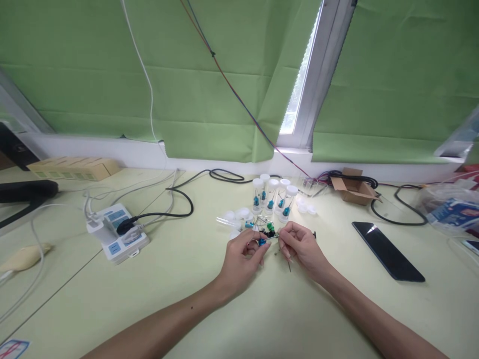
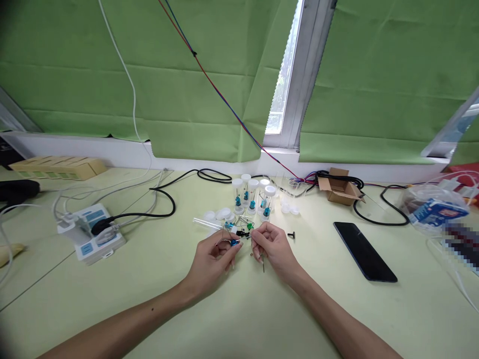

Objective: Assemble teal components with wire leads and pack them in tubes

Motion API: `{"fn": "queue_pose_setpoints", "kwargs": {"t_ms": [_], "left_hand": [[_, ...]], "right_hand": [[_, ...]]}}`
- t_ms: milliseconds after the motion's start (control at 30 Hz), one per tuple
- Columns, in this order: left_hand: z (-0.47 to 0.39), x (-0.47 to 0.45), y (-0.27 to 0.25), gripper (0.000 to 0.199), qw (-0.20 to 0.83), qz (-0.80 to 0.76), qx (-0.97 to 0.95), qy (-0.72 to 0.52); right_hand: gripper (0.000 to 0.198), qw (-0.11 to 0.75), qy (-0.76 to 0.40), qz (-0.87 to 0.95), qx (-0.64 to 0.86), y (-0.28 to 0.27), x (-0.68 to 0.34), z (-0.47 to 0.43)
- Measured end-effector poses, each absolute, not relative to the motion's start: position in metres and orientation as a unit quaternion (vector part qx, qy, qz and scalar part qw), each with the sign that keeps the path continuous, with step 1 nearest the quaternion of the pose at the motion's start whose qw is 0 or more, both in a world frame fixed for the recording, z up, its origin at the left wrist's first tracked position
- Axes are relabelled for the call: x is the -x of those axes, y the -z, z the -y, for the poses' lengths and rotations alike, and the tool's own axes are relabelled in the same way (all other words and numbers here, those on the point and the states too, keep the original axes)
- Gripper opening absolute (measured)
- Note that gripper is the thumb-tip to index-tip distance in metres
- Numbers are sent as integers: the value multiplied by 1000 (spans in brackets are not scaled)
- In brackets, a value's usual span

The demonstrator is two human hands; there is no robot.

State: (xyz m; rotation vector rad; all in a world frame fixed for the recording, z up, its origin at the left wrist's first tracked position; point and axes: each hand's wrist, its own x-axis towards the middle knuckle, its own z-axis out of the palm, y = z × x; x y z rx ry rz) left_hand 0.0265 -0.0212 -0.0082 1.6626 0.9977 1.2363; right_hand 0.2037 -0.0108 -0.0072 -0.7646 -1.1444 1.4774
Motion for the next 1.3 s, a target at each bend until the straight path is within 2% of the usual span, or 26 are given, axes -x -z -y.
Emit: {"fn": "queue_pose_setpoints", "kwargs": {"t_ms": [567,933,1300], "left_hand": [[20,-25,9,14,380,-394,-677,-492],[18,-23,14,14,322,-388,-709,-494],[19,-24,11,15,344,-399,-693,-493]], "right_hand": [[33,525,-610,490,334,8,-203,10],[37,514,-613,490,346,5,-203,12],[39,513,-622,473,355,4,-200,13]]}}
